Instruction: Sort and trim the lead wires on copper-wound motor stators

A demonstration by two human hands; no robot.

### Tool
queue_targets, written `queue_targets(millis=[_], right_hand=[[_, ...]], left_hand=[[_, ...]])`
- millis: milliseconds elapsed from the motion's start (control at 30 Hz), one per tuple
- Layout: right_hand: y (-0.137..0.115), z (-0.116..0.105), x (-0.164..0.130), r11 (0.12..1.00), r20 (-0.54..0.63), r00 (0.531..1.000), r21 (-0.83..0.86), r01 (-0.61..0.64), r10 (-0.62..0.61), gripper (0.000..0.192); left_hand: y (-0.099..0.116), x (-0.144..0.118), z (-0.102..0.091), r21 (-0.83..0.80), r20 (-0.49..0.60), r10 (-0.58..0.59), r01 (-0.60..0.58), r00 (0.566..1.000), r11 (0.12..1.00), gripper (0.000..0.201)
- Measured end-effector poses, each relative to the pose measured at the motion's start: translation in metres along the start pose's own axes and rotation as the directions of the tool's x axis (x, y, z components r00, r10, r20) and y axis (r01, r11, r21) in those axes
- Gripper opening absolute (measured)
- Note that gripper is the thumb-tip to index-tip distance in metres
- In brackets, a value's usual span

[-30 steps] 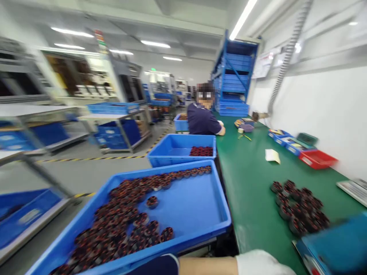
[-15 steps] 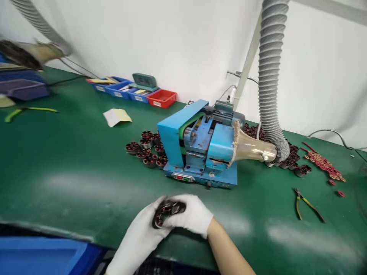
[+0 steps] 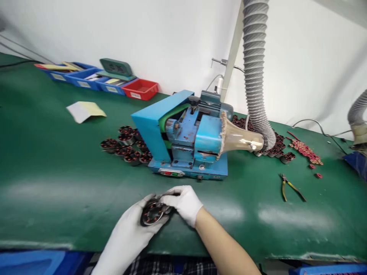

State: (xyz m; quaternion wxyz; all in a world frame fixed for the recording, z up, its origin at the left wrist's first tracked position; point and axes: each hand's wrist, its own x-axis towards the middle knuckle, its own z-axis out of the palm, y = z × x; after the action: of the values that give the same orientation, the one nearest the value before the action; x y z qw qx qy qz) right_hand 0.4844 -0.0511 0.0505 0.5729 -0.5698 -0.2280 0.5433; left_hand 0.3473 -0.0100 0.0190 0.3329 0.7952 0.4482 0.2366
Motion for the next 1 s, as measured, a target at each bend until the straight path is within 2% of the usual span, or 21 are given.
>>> queue_targets(millis=[67,200,267,333,400,433,500,567,633,767,867,1000], right_hand=[[-0.003,-0.003,-0.004,1.0,-0.001,1.0,0.006,0.014,-0.014,0.026],[-0.007,-0.015,-0.009,0.997,-0.062,0.995,0.03,0.075,-0.073,0.027],[-0.009,-0.023,-0.006,0.995,-0.093,0.992,0.044,0.094,-0.09,0.032],[-0.011,-0.025,-0.001,0.998,-0.04,0.997,0.016,0.068,-0.067,0.035],[-0.013,-0.022,0.0,0.99,0.098,0.994,-0.127,0.054,-0.042,0.037],[-0.013,-0.018,0.0,0.968,0.18,0.983,-0.236,0.084,-0.042,0.038],[-0.011,-0.01,0.0,0.868,0.308,0.948,-0.447,0.215,-0.076,0.031],[-0.006,-0.003,0.0,0.752,0.372,0.92,-0.57,0.331,-0.124,0.017],[0.0,-0.001,0.001,0.689,0.358,0.919,-0.624,0.369,-0.168,0.016],[0.012,-0.01,0.0,0.641,0.327,0.911,-0.649,0.41,-0.253,0.019],[0.014,-0.014,0.002,0.59,0.342,0.88,-0.653,0.475,-0.331,0.021],[0.013,-0.012,0.018,0.545,0.288,0.895,-0.715,0.438,-0.341,0.021]], left_hand=[[-0.001,-0.003,0.0,-0.005,0.045,-0.006,0.006,0.999,1.0,0.061],[0.004,-0.009,-0.004,0.075,-0.035,0.014,-0.011,0.999,0.997,0.073],[0.006,-0.008,-0.007,0.074,-0.033,0.033,-0.03,0.999,0.997,0.076],[0.006,-0.005,-0.011,0.051,-0.02,0.042,-0.041,0.999,0.998,0.081],[0.004,-0.002,-0.016,0.016,0.01,0.076,-0.076,0.997,0.997,0.085],[0.003,-0.001,-0.019,0.0,0.036,0.104,-0.104,0.994,0.995,0.084],[0.001,0.0,-0.022,-0.022,0.095,0.152,-0.151,0.984,0.988,0.081],[-0.001,0.001,-0.024,-0.016,0.112,0.152,-0.151,0.982,0.988,0.074],[-0.001,0.0,-0.024,0.002,0.062,0.124,-0.124,0.99,0.992,0.07],[0.0,0.001,-0.023,0.007,-0.045,0.137,-0.137,0.99,0.991,0.063],[0.0,0.002,-0.023,-0.014,-0.054,0.175,-0.176,0.983,0.984,0.047],[0.0,0.005,-0.024,-0.052,-0.045,0.21,-0.212,0.977,0.976,0.045]])
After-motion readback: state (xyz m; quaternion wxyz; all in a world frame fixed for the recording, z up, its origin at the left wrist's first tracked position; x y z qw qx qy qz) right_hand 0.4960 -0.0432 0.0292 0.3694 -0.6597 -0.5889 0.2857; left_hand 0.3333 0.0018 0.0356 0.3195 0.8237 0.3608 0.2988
